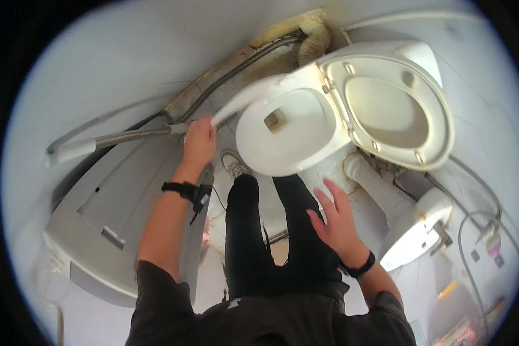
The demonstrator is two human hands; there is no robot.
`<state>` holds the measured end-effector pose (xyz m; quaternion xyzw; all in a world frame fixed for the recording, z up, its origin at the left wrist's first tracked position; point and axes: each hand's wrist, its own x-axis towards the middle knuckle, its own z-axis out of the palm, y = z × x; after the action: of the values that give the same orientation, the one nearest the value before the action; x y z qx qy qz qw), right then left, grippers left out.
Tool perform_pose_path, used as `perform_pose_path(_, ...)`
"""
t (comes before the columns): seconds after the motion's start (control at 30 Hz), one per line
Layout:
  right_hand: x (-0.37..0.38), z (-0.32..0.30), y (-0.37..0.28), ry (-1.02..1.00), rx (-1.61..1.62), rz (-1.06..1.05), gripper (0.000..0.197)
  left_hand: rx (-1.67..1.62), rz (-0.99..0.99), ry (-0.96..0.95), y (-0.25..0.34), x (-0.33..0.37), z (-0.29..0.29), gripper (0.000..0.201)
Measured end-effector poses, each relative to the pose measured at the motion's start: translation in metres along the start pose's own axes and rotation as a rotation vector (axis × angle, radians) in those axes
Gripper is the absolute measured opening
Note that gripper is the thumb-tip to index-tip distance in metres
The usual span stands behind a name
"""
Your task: Cleaning the exterior of a washing machine, washing the cloth in a sink, and scrubbing the toilet rim.
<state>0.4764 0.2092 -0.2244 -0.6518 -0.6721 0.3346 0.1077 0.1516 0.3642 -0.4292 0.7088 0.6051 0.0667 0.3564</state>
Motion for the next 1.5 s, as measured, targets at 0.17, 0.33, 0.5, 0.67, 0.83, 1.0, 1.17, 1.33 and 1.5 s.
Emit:
perform_pose_path(0.17,0.016,-0.048,-0.067,0.176,-0.167,-0.154,0.073,0.062,0.299,0.035,0.087,-0.099,-0.038,0.020)
perform_pose_path(0.33,-0.026,-0.050,-0.036,-0.153,-0.217,-0.105,0.068,0.204,0.381,-0.075,0.165,-0.141,-0.011,0.022)
perform_pose_path(0.5,-0.072,-0.009,0.041,-0.284,-0.084,-0.102,0.061,0.212,0.322,-0.015,0.193,-0.142,0.063,0.027)
perform_pose_path(0.67,-0.089,0.037,0.111,-0.218,0.012,0.081,0.054,0.062,0.143,0.031,0.204,-0.141,0.132,0.037)
perform_pose_path(0.83,-0.060,0.053,0.176,-0.201,-0.143,0.162,0.051,-0.177,0.018,0.026,0.196,-0.183,0.163,0.042)
perform_pose_path(1.0,0.014,0.063,0.197,-0.198,-0.510,0.184,0.049,-0.229,-0.103,-0.166,0.155,-0.255,0.169,0.037)
perform_pose_path(1.17,0.037,0.077,0.182,-0.333,-0.577,0.293,0.047,-0.247,-0.293,-0.244,0.096,-0.309,0.151,0.030)
perform_pose_path(1.33,-0.033,0.142,0.198,-0.243,-0.261,0.156,0.047,-0.227,-0.306,-0.230,0.060,-0.320,0.149,0.026)
perform_pose_path(1.5,0.012,0.165,0.058,-0.340,0.752,0.776,0.053,-0.262,-0.326,-0.211,0.045,-0.327,0.129,0.025)
